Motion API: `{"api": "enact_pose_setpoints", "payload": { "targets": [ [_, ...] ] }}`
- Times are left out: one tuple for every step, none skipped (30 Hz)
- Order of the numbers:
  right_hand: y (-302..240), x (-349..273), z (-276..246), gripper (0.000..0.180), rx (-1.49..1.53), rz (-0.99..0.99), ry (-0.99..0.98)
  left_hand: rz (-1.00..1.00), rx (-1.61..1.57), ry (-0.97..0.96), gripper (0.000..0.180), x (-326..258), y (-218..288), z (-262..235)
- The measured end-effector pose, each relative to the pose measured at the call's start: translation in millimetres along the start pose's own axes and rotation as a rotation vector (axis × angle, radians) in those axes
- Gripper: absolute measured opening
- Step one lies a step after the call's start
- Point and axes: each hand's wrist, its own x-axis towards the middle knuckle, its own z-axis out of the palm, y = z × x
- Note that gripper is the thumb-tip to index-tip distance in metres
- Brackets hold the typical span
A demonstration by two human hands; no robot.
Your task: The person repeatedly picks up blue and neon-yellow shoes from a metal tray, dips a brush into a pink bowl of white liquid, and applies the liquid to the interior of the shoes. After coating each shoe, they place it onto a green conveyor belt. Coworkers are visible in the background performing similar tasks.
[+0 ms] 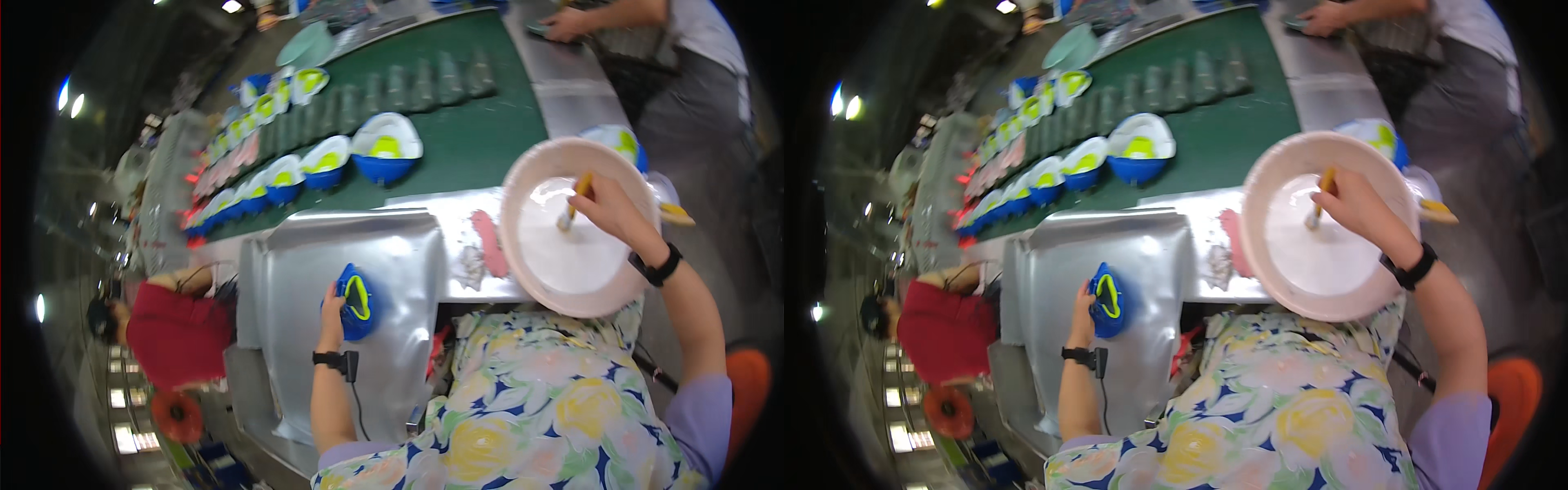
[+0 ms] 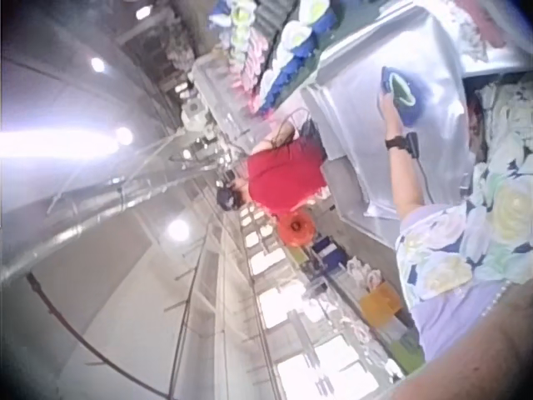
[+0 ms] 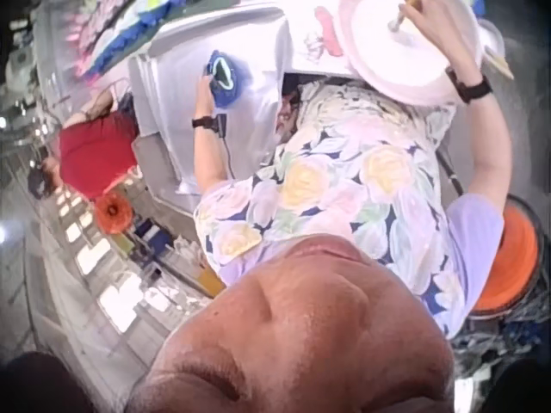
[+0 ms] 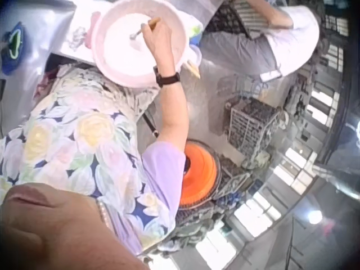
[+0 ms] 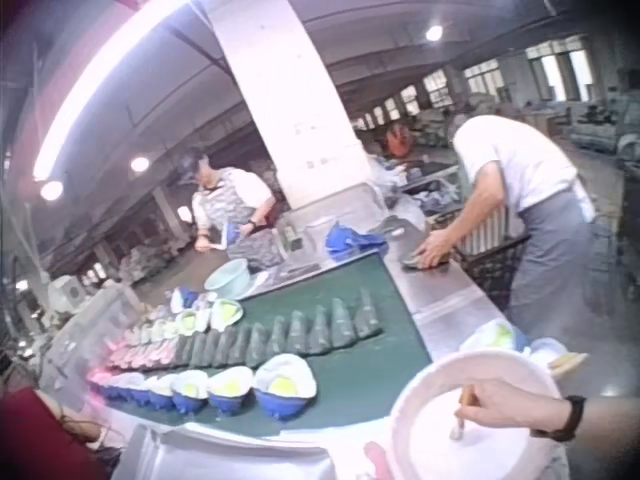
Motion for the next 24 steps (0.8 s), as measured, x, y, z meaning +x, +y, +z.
{"api": "enact_pose_setpoints", "payload": {
  "targets": [
    [4.7, -3.7, -7.0, 0.025, -0.001, 0.021, 0.039, -0.022, 0.249, -0.079, 0.072, -1.1, 1.7, 11.3],
    [7.2, -5.6, -10.8, 0.025, -0.002, 0.042, 0.059, 0.059, 0.458, 0.014, 0.07, 0.4, -9.2, 19.3],
    [6.1, -2.5, -8.5, 0.025, 0.013, 0.041, 0.066, 0.161, 0.619, 0.149, 0.062, 8.6, -27.7, 9.8],
    [6.3, 0.6, -3.1, 0.025, 0.03, 0.04, 0.076, 0.268, 0.78, 0.286, 0.053, 18.2, -38.9, 1.2],
    [11.8, 1.2, 7.1, 0.025, 0.082, 0.035, 0.058, 0.244, 0.922, 0.265, 0.049, 24.1, -29.4, 8.3],
    [16.8, 4.4, 22.0, 0.025, 0.133, 0.025, 0.035, 0.216, 1.061, 0.25, 0.045, 27.5, -11.6, 19.2],
    [20.5, 7.1, 37.4, 0.025, 0.183, 0.013, 0.01, 0.185, 1.198, 0.237, 0.041, 28.5, 5.2, 29.1],
    [20.3, 5.9, 53.1, 0.024, 0.143, -0.047, -0.032, 0.214, 1.135, 0.192, 0.035, 26.6, 21.9, 31.8],
    [7.3, 0.9, 58.9, 0.022, 0.105, -0.088, -0.174, 0.241, 1.067, 0.158, 0.03, 25.9, 38.0, 28.4],
    [-3.3, -5.5, 60.3, 0.02, 0.063, -0.13, -0.316, 0.268, 0.998, 0.123, 0.025, 27.4, 49.8, 23.3],
    [-12.2, -10.0, 57.2, 0.019, -0.001, -0.167, -0.39, 0.455, 0.677, 0.104, 0.021, 32.9, 52.3, 6.3],
    [-13.6, -19.2, 51.1, 0.018, -0.065, -0.188, -0.463, 0.379, 0.426, 0.006, 0.022, 31.9, 65.6, 5.9],
    [-12.2, -26.7, 42.6, 0.017, -0.129, -0.208, -0.534, 0.31, 0.173, -0.097, 0.023, 32.7, 78.1, 8.2],
    [-5.8, -32.1, 30.5, 0.017, -0.123, -0.229, -0.493, 0.227, -0.072, -0.18, 0.025, 29.8, 97.4, 13.2],
    [1.6, -35.1, 18.1, 0.016, -0.115, -0.251, -0.45, 0.183, -0.187, -0.262, 0.026, 27.3, 117.4, 27.2],
    [1.3, -36.6, 2.7, 0.019, -0.125, -0.23, -0.367, 0.167, -0.24, -0.331, 0.027, 24.1, 133.8, 44.0],
    [4.4, -37.6, -12.6, 0.019, -0.069, -0.219, -0.253, 0.158, -0.268, -0.403, 0.028, 23.4, 148.4, 66.1],
    [-0.8, -35.8, -32.4, 0.018, -0.02, -0.185, -0.209, 0.16, -0.277, -0.465, 0.03, 23.0, 158.7, 88.8],
    [-2.6, -33.9, -49.1, 0.018, 0.0, -0.201, -0.167, 0.166, -0.273, -0.527, 0.031, 23.1, 168.7, 112.8],
    [-2.7, -31.9, -61.6, 0.017, 0.019, -0.211, -0.125, 0.174, -0.264, -0.58, 0.032, 24.2, 175.5, 137.3],
    [-4.1, -30.8, -70.7, 0.016, 0.096, -0.265, -0.071, 0.179, -0.262, -0.633, 0.033, 24.4, 182.1, 161.8],
    [-8.4, -28.3, -78.2, 0.016, 0.171, -0.32, -0.014, 0.191, -0.25, -0.677, 0.035, 24.2, 188.1, 186.6],
    [-13.2, -25.0, -83.0, 0.016, 0.242, -0.378, 0.042, 0.199, -0.253, -0.719, 0.036, 22.4, 191.2, 208.7],
    [-17.9, -23.4, -87.9, 0.016, 0.282, -0.398, 0.072, 0.21, -0.254, -0.767, 0.037, 20.7, 196.0, 234.2]
  ]
}}
